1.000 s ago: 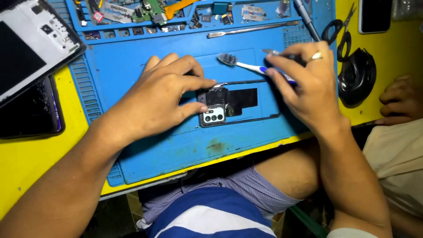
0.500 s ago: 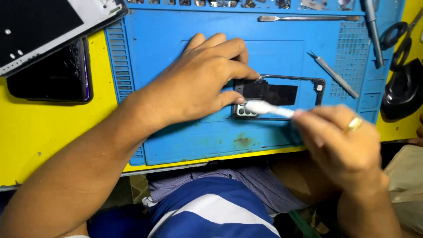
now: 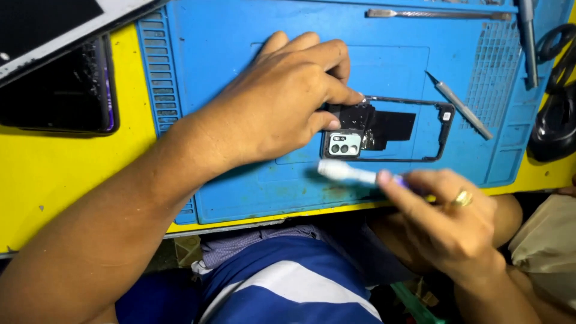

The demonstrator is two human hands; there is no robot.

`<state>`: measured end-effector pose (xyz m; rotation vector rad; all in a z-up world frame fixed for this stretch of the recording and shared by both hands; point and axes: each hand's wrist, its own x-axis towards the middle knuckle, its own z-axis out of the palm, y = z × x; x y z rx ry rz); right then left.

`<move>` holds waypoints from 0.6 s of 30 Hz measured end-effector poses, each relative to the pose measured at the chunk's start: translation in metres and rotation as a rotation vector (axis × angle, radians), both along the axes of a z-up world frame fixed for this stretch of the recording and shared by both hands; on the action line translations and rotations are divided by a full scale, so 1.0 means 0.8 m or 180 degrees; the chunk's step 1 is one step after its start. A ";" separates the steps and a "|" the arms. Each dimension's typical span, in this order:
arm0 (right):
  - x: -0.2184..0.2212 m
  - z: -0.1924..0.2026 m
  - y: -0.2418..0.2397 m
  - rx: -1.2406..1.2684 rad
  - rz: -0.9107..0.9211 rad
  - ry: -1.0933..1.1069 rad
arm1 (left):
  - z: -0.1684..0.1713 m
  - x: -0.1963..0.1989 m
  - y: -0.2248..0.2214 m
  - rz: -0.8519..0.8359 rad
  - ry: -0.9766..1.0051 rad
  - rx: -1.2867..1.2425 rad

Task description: The person works on a disassembled smartphone back cover, using a toothbrush to clean the camera module area and applying black adhesive tape around the camera housing. The person repeatedly wipes the surface and adjusts the tape placement.

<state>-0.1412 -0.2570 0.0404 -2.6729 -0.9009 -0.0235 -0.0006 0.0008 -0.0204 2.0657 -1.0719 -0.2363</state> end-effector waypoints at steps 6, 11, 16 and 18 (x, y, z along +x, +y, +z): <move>-0.001 -0.004 0.010 0.0109 0.0065 0.0169 | 0.007 0.001 0.000 -0.0005 0.0042 0.0058; 0.006 -0.011 0.001 -0.0029 -0.0275 -0.0145 | 0.005 0.002 -0.002 -0.0002 -0.0023 0.0050; 0.013 -0.017 -0.001 -0.0147 -0.0205 -0.0382 | 0.004 0.002 -0.001 -0.0017 -0.0060 0.0088; 0.007 -0.010 0.001 -0.0038 -0.0073 -0.0132 | 0.006 0.003 -0.001 -0.0027 -0.0030 0.0062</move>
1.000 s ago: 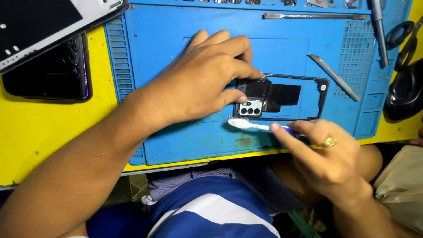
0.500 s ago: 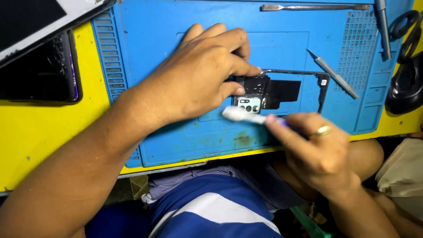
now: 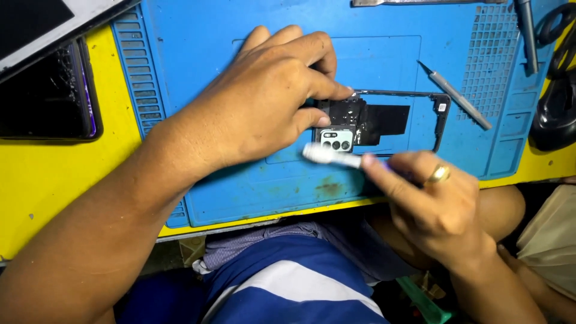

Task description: The person works on a disassembled smartphone back cover, using a toothbrush to clean the camera module area and applying black adhesive tape around the camera housing. The person repeatedly wipes the surface and adjusts the tape placement.

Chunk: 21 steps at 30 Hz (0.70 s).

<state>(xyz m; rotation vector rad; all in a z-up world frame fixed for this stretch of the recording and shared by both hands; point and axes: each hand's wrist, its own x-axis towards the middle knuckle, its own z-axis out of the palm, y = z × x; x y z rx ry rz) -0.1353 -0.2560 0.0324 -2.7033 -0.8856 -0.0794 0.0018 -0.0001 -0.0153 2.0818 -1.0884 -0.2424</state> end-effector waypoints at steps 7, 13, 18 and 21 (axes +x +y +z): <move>-0.045 -0.005 -0.071 -0.0207 -0.0816 0.0318 | -0.001 -0.001 0.001 -0.0002 0.0000 0.0012; -0.086 -0.010 -0.103 -0.0107 -0.1526 0.0638 | 0.002 -0.001 0.000 -0.0086 0.0013 0.0123; -0.040 -0.021 -0.016 0.0325 -0.0452 0.0041 | 0.015 -0.002 0.000 -0.0130 0.0069 0.0163; -0.042 -0.012 -0.023 0.0388 -0.0274 0.0184 | 0.019 -0.004 0.002 -0.0103 0.0117 0.0177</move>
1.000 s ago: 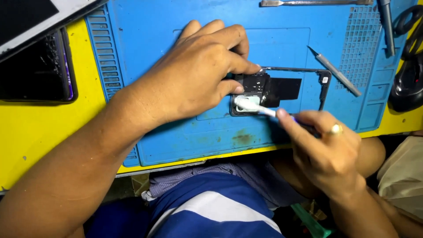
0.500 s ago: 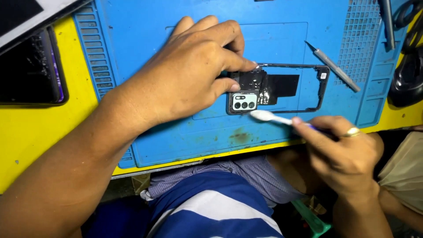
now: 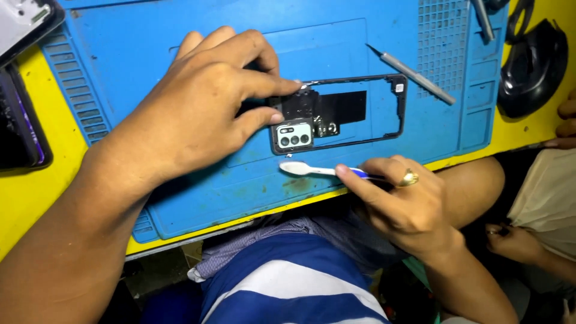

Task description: The person works on a disassembled smartphone back cover, using a toothbrush to clean the camera module area and applying black adhesive tape around the camera housing. The person repeatedly wipes the surface and adjusts the tape placement.

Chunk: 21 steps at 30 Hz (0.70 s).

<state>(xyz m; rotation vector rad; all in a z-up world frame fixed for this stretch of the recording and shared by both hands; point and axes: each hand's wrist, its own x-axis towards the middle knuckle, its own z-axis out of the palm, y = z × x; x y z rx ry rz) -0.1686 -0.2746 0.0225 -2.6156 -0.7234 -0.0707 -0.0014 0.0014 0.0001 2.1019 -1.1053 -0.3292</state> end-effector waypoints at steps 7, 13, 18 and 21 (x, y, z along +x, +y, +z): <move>-0.049 0.020 -0.059 0.0055 -0.1483 -0.0111 | 0.020 -0.006 -0.003 0.0078 -0.0048 0.0096; -0.064 0.000 -0.035 -0.0073 -0.1599 -0.0383 | 0.016 -0.018 -0.003 -0.0055 -0.0859 0.0416; -0.095 0.013 -0.030 -0.0150 -0.1762 -0.0053 | 0.013 -0.014 0.002 0.0044 -0.0818 0.0294; -0.116 0.008 -0.021 -0.0301 -0.1912 0.0110 | 0.005 -0.006 0.005 0.0061 -0.0559 0.0151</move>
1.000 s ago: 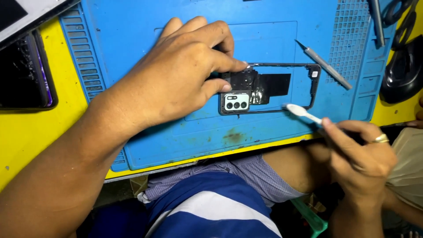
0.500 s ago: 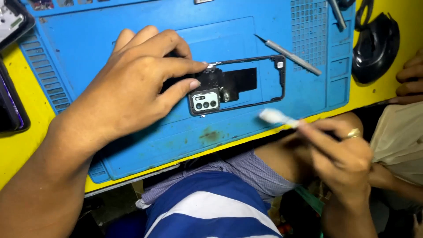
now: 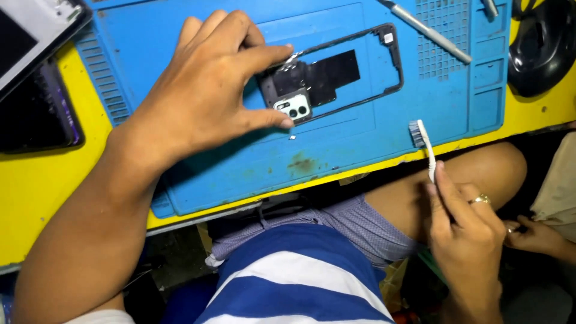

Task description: The person works on a disassembled smartphone back cover, using a toothbrush to clean the camera module area and applying black adhesive tape around the camera housing. The person repeatedly wipes the surface and adjusts the tape placement.

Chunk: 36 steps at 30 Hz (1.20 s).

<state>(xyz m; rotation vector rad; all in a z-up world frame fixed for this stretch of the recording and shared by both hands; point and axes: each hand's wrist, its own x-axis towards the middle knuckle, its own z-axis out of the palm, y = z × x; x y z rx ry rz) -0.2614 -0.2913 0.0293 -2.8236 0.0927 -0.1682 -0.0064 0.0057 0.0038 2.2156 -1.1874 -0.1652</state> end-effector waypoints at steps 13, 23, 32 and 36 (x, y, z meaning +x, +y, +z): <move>0.031 -0.001 0.054 0.0556 0.0266 0.0155 | -0.009 0.012 0.012 0.0299 -0.0598 -0.0541; 0.003 0.018 0.061 0.1143 0.1434 0.0009 | -0.003 0.012 0.011 0.0282 -0.0432 -0.0898; -0.020 0.004 0.124 0.2937 0.2075 0.1697 | 0.001 0.015 0.001 0.0313 -0.0501 -0.0859; 0.002 0.000 0.059 0.1790 0.1458 0.0571 | 0.001 0.010 0.012 0.0367 -0.0555 -0.0906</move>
